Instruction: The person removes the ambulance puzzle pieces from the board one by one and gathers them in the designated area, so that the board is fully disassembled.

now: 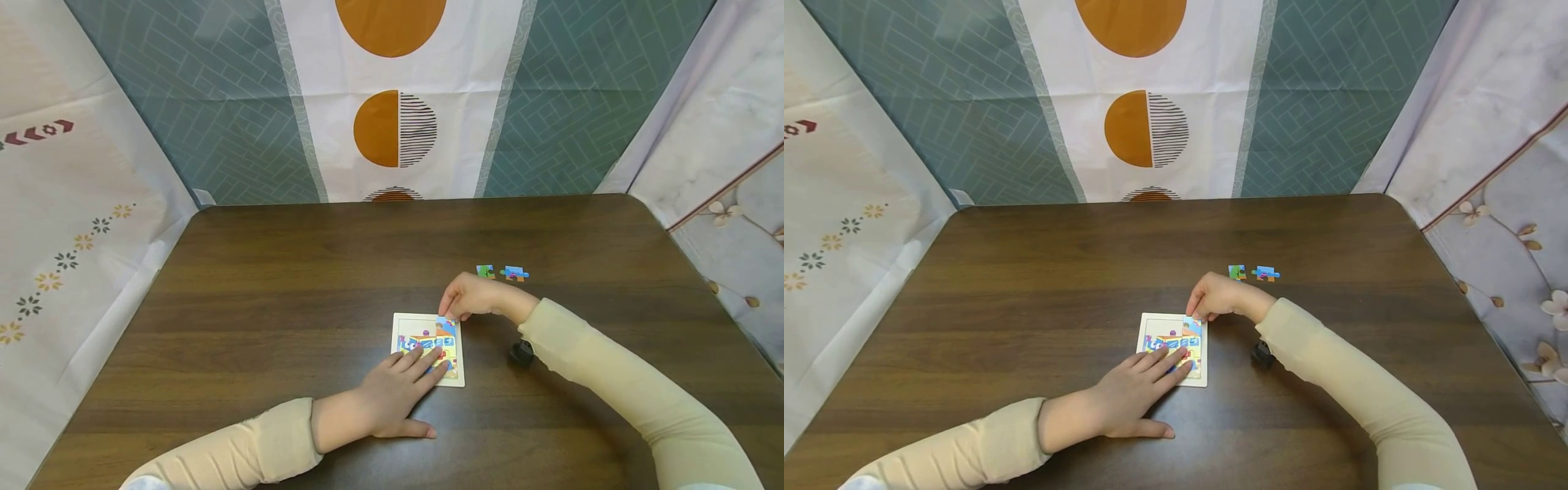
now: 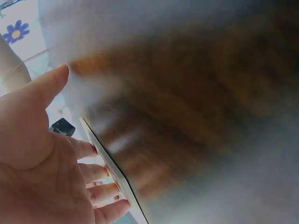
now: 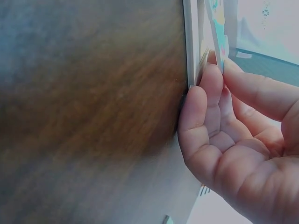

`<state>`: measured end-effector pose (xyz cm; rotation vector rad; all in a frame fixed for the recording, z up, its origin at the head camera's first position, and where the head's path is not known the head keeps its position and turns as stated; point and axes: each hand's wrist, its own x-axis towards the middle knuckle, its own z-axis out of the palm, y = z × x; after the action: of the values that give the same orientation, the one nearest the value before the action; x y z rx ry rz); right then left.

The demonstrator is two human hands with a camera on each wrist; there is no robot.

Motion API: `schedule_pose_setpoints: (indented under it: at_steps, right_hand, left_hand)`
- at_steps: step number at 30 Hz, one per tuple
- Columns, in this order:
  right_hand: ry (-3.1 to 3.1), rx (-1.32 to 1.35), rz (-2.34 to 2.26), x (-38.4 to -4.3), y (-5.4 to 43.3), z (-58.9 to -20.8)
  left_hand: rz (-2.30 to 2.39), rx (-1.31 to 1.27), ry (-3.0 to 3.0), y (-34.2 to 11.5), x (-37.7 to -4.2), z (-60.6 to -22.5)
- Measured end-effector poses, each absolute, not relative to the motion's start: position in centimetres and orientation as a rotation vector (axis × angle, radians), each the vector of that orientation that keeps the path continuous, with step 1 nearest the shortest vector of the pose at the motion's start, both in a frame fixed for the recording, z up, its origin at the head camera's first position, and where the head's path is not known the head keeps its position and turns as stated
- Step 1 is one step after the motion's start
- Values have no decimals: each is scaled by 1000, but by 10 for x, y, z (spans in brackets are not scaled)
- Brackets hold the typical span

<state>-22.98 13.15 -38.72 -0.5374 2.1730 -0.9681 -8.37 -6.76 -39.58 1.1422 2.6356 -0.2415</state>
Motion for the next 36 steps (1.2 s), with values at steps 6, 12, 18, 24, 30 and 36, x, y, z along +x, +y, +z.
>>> schedule_pose_setpoints:
  at_steps: [6, 12, 18, 24, 30, 36]
  right_hand:
    - [2164, -517, -950, -232, 130, -387]
    - [2171, -512, -935, -232, 129, -388]
    - [2199, -512, -898, -230, 126, -386]
    - [2199, -497, -896, -231, 125, -386]
    - [2183, -486, -914, -231, 128, -385]
    - [2168, -442, -913, -231, 128, -382]
  left_hand:
    - [-248, 1116, 2613, -67, -83, -396]
    - [-242, 1110, 2614, -66, -82, -397]
    - [-260, 1115, 2607, -65, -82, -396]
    - [-284, 1131, 2608, -64, -83, -396]
    - [-281, 1136, 2610, -64, -84, -395]
    - [-285, 1133, 2610, -64, -85, -395]
